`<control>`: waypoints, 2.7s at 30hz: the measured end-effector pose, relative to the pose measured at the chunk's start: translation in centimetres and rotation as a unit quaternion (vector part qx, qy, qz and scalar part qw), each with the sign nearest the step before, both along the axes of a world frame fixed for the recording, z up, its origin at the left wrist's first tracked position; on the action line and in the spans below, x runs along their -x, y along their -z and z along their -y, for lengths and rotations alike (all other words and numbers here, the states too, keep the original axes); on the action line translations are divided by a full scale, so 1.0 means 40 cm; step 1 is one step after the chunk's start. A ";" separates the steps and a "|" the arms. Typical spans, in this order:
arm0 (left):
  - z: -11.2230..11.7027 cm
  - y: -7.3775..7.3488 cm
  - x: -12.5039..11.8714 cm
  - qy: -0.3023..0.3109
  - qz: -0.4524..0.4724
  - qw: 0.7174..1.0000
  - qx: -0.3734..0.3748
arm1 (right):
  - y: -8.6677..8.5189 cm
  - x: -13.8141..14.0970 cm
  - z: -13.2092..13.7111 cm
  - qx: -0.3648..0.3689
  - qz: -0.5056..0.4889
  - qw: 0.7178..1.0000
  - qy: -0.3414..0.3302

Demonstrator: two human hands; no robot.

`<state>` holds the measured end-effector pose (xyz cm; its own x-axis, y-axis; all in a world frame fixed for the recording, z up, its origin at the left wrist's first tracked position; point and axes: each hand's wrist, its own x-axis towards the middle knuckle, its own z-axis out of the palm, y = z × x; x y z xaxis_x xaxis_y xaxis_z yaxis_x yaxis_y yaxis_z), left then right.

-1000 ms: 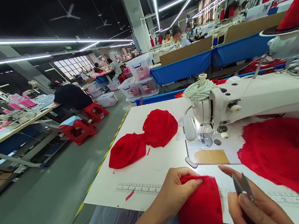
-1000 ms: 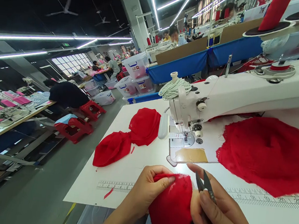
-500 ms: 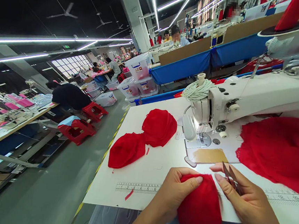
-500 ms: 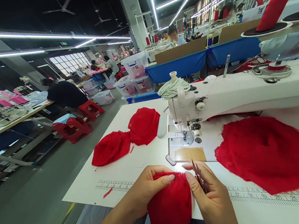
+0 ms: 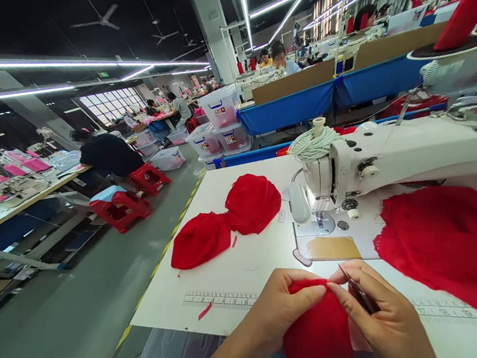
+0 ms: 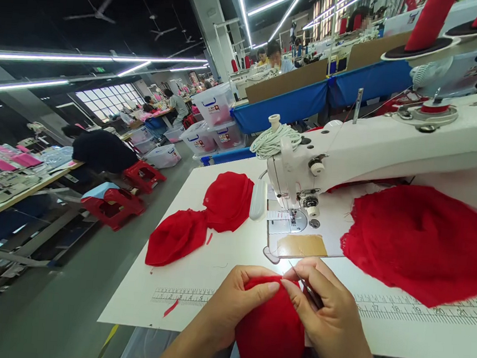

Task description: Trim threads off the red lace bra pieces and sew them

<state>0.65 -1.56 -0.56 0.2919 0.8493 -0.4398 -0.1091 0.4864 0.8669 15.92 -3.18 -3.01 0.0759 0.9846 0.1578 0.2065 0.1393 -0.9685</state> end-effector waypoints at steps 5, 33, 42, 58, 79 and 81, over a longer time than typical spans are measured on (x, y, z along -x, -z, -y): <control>-0.003 0.001 -0.002 0.007 -0.073 0.995 -0.072 | 0.026 -0.005 -0.009 0.000 0.015 1.000 0.001; 0.019 0.061 0.021 -0.025 -0.369 0.802 -0.469 | 0.052 -0.031 -0.016 -0.105 0.068 0.992 -0.015; -0.018 0.006 0.022 0.072 0.031 0.995 -0.069 | 0.039 -0.024 -0.020 -0.206 0.096 0.973 -0.030; -0.024 -0.027 -0.010 -0.050 0.028 0.987 -0.149 | 0.014 -0.003 -0.023 -0.115 0.055 0.992 0.012; -0.076 -0.082 0.039 0.087 -0.170 0.965 -0.179 | 0.001 -0.037 -0.064 0.048 -0.030 0.991 -0.125; -0.084 -0.072 0.047 0.061 -0.167 0.970 -0.165 | 0.011 -0.054 -0.074 0.021 0.026 0.993 -0.110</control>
